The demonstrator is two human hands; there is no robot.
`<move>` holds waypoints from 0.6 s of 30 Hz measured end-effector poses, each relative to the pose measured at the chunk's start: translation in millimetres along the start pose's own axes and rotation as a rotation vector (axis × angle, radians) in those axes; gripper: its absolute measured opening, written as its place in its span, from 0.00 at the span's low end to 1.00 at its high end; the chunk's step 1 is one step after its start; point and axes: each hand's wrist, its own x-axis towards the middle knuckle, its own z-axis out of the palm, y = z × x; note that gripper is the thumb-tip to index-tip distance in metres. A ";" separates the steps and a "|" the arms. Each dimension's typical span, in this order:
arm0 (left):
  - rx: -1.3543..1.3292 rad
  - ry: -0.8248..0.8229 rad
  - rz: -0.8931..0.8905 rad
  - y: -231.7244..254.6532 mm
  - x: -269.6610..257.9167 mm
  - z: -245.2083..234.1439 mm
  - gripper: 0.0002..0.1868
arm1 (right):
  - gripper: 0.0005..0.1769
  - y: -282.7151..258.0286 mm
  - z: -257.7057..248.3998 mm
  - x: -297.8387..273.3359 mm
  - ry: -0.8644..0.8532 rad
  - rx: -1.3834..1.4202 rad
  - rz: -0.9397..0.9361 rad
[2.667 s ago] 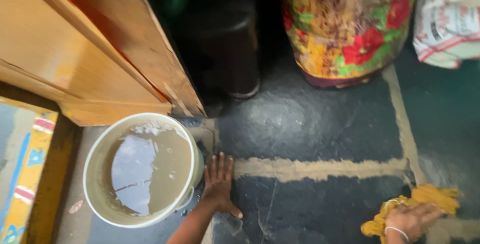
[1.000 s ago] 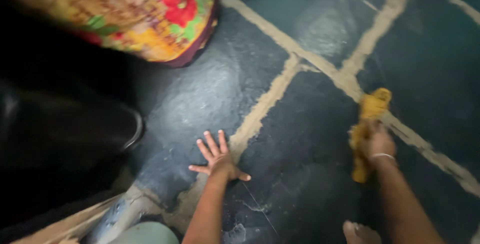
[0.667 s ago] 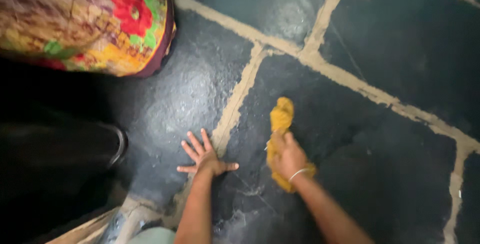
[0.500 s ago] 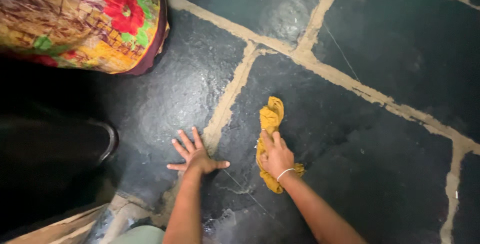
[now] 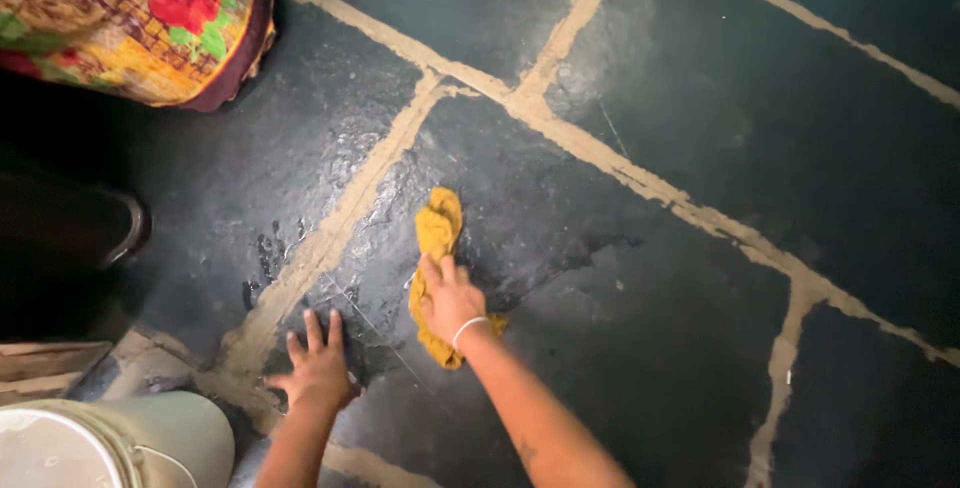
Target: The person cleans the floor by hand using a cloth. The person repeatedly wets and wrings out a yellow cloth in a bucket of water, then uses it to scrub the tiled floor surface.
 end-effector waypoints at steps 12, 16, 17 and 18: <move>-0.183 0.067 0.048 11.1 -29.2 9.2 0.38 | 0.40 3.9 -2.2 -60.9 -0.128 -0.060 -0.037; -0.214 0.557 0.186 10.7 -54.1 -38.9 0.36 | 0.40 1.4 2.7 -53.5 -0.137 -0.132 0.012; -0.196 0.793 0.202 -0.8 -63.8 -55.5 0.35 | 0.40 2.3 5.2 -53.5 -0.147 -0.125 -0.003; -0.173 1.028 0.214 -15.2 -73.8 -72.0 0.33 | 0.39 3.1 7.7 -51.8 -0.134 -0.170 -0.001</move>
